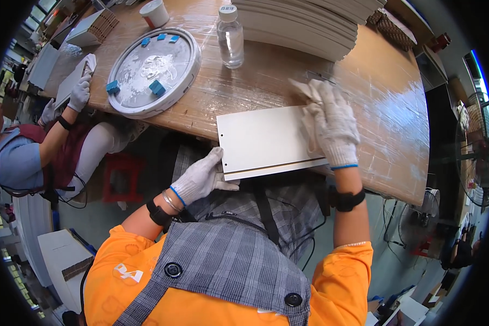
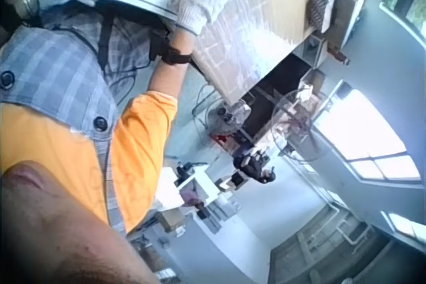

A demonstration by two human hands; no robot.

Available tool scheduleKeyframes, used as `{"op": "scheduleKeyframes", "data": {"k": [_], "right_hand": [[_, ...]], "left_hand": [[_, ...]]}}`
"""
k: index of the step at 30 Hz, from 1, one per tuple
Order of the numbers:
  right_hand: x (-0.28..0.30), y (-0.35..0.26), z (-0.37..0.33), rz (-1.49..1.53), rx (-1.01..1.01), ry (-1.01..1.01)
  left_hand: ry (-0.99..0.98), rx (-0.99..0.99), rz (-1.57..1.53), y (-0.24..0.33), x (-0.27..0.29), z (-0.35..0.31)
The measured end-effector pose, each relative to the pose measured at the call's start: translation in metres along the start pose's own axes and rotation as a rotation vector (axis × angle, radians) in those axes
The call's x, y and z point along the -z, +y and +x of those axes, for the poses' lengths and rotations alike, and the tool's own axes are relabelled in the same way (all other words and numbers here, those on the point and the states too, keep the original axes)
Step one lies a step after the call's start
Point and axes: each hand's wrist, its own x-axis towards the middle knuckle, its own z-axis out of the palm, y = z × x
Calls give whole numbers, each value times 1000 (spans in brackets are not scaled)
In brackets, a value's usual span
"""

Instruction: The recorder wipes the surface of white wooden panels and applies sealant or glue to the edges and pre-drilled holes using a small blue applicator.

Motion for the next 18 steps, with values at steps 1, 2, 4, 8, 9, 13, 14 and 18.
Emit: {"op": "scheduleKeyframes", "data": {"k": [1, 2, 4, 8, 9, 13, 14, 18], "right_hand": [[-21, -10, -5, -57, 49, -93], [-52, -24, -13, -260, 128, -122], [-58, -79, -23, -286, 265, -223], [-25, -104, -61, 78, 706, -484], [-20, -89, -64, 72, 680, -439], [-3, 11, -64, -175, 279, -257], [1, 44, -66, -242, 185, -167], [22, 143, -82, -353, -193, -115]], "left_hand": [[-118, 67, -265, -1, -7, 2], [-137, 65, -318, 0, -10, 4], [-171, 135, -472, -3, -5, 12], [-82, -46, -526, -4, -14, 10], [-117, 9, -468, -1, -13, 6], [-118, 143, -399, 3, -6, 8], [-117, 111, -369, 4, -10, 7], [-85, 5, -312, 3, -6, 18]]}}
